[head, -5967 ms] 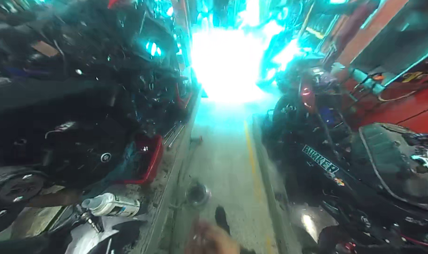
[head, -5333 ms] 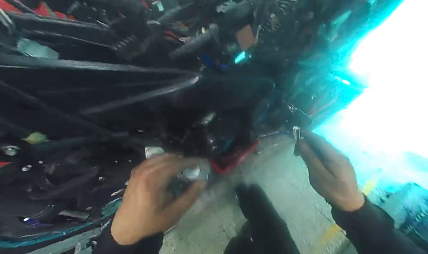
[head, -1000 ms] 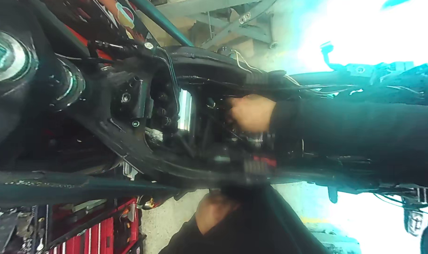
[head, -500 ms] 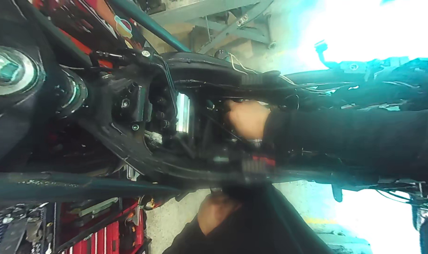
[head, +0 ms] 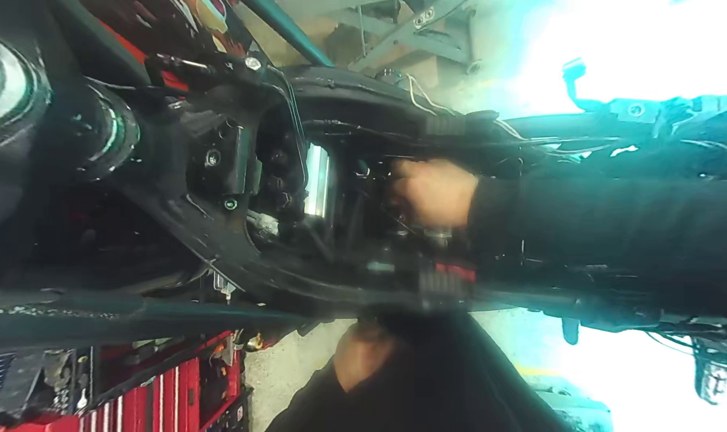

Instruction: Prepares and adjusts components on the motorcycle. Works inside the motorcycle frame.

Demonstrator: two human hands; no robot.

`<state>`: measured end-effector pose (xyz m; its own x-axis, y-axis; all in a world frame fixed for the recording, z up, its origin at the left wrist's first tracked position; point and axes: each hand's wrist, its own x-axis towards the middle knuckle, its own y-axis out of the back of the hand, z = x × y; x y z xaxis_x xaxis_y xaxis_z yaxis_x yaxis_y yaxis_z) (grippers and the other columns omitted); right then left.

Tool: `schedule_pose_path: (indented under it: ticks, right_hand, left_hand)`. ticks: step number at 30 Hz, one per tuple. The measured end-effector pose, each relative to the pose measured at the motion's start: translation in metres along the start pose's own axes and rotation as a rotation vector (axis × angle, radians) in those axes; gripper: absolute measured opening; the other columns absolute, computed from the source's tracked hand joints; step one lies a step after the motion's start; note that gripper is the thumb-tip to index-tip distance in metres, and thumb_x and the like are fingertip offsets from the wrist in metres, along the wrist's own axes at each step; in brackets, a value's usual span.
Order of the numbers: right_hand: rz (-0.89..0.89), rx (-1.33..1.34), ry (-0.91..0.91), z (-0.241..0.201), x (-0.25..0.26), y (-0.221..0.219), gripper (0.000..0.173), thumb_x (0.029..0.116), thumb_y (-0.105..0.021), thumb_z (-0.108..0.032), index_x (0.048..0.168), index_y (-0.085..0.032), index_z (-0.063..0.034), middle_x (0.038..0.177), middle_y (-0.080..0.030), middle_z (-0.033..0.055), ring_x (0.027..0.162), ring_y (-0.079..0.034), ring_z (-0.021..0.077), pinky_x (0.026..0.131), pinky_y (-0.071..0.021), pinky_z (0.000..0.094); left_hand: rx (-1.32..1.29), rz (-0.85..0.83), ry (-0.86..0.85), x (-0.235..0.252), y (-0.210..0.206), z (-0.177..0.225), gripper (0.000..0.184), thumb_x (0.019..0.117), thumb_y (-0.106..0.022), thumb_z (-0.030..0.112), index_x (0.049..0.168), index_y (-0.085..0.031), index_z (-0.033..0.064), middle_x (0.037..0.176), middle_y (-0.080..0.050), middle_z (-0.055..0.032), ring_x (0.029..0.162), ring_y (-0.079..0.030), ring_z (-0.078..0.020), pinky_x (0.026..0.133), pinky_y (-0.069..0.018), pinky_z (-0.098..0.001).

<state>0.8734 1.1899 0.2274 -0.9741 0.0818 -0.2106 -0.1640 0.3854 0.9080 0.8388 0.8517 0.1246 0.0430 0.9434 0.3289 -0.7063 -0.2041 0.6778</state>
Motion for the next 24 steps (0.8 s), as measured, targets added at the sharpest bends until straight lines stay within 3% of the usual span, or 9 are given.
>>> schedule_pose_path:
  ticks: [3,6,9,15,19,22,24]
  right_hand:
    - [-0.102,0.063,0.123,0.009,0.008,0.006,0.011,0.0934,-0.069,-0.018,0.097,-0.075,-0.0094,0.118,-0.065,0.0161,0.102,-0.067,0.0352,0.085,-0.0542,0.0571]
    - [-0.176,0.048,0.172,0.009,0.012,0.004,0.005,0.0914,-0.072,-0.015,0.092,-0.073,-0.0103,0.109,-0.067,0.0129,0.096,-0.067,0.0327,0.082,-0.055,0.0559]
    - [-0.167,0.101,0.192,0.008,0.01,-0.001,0.007,0.0919,-0.071,-0.014,0.097,-0.075,-0.0108,0.111,-0.067,0.0123,0.099,-0.066,0.0315,0.084,-0.0546,0.0544]
    - [-0.173,-0.082,0.178,-0.003,0.005,0.008,0.01,0.0843,-0.077,-0.016,0.092,-0.073,-0.0108,0.111,-0.067,0.0121,0.086,-0.067,0.0337,0.071,-0.0538,0.0568]
    - [-0.201,-0.112,0.275,0.0,0.011,0.014,0.009,0.0918,-0.07,-0.012,0.099,-0.073,-0.0069,0.117,-0.065,0.0171,0.096,-0.067,0.0374,0.083,-0.0542,0.0582]
    - [-0.195,-0.097,0.258,-0.001,0.013,0.013,0.009,0.0927,-0.069,-0.013,0.098,-0.069,-0.0064,0.107,-0.066,0.0169,0.094,-0.067,0.0378,0.08,-0.0532,0.0591]
    - [-0.2,-0.064,0.216,-0.002,0.012,0.011,0.009,0.0943,-0.067,-0.014,0.097,-0.07,-0.0058,0.109,-0.065,0.0171,0.094,-0.067,0.0374,0.079,-0.0538,0.0587]
  left_hand:
    - [-0.005,-0.009,0.007,0.0,0.0,0.001,0.019,0.1004,-0.062,0.013,0.088,-0.075,0.0071,0.073,-0.07,-0.0052,0.073,-0.069,-0.0164,0.075,-0.0579,-0.0298]
    - [-0.004,-0.012,0.004,0.0,0.001,0.001,0.018,0.1003,-0.063,0.013,0.089,-0.075,0.0069,0.074,-0.07,-0.0052,0.074,-0.068,-0.0166,0.075,-0.058,-0.0298]
    - [-0.013,-0.018,-0.004,0.0,0.0,0.0,0.017,0.1,-0.063,0.013,0.089,-0.075,0.0066,0.074,-0.07,-0.0055,0.074,-0.069,-0.0167,0.075,-0.0581,-0.0304]
    - [-0.041,-0.013,-0.026,0.001,0.001,-0.003,0.018,0.1003,-0.062,0.012,0.091,-0.076,0.0058,0.075,-0.072,-0.0061,0.075,-0.07,-0.0167,0.077,-0.0582,-0.0302]
    - [-0.067,-0.012,-0.021,0.001,0.001,-0.002,0.018,0.1,-0.063,0.012,0.09,-0.076,0.0056,0.075,-0.072,-0.0065,0.074,-0.07,-0.017,0.077,-0.0583,-0.0308]
    - [-0.075,-0.034,-0.005,0.0,0.003,-0.002,0.017,0.1002,-0.063,0.011,0.092,-0.077,0.0051,0.077,-0.073,-0.0073,0.075,-0.07,-0.0175,0.078,-0.0584,-0.0311]
    - [-0.067,-0.035,-0.003,-0.001,0.003,-0.002,0.017,0.1001,-0.063,0.011,0.093,-0.077,0.0051,0.078,-0.073,-0.0075,0.076,-0.071,-0.0174,0.08,-0.0586,-0.0307]
